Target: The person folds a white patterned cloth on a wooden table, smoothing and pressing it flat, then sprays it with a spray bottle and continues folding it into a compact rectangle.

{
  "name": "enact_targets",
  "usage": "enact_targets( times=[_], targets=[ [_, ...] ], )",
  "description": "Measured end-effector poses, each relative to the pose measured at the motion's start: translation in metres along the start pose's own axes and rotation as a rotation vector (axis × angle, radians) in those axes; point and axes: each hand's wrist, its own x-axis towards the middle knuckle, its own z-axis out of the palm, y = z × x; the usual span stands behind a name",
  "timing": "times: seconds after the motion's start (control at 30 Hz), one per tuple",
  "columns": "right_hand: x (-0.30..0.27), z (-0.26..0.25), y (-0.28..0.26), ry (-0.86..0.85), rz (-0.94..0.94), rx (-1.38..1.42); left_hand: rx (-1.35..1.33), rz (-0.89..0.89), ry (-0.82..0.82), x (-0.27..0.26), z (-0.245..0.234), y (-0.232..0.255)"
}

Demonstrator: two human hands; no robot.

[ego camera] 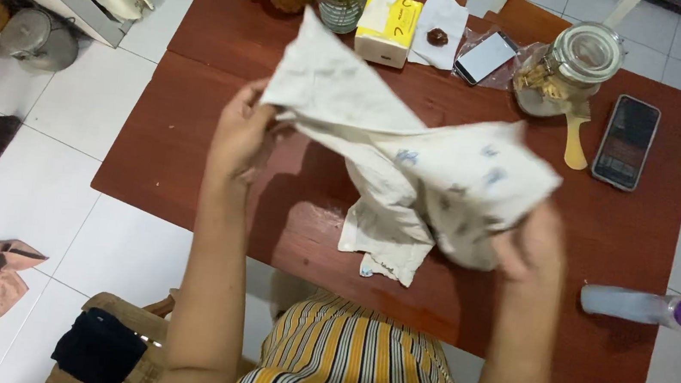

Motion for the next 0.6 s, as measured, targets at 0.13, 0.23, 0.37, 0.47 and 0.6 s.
enact_targets(
  times=[0.13,0.23,0.37,0.47,0.6],
  targets=[
    [0.004,-0.018,0.079,0.253,0.396,-0.348,0.190,-0.125,0.085,-0.010,-0.027,-0.048],
    [-0.016,-0.010,0.057,0.205,0.453,-0.195,0.249,-0.194,0.118,-0.011,-0.050,-0.069],
    [-0.033,0.008,0.005,0.015,0.249,0.319,0.299,-0.186,0.116,-0.004,-0.079,-0.090],
    [0.007,-0.087,0.020,-0.159,-0.041,0.176,0.349,-0.121,0.111,-0.038,-0.040,-0.048],
    [-0.012,-0.057,-0.020,-0.180,-0.112,0.011,0.418,-0.091,0.058,-0.070,-0.003,-0.010]
  ],
)
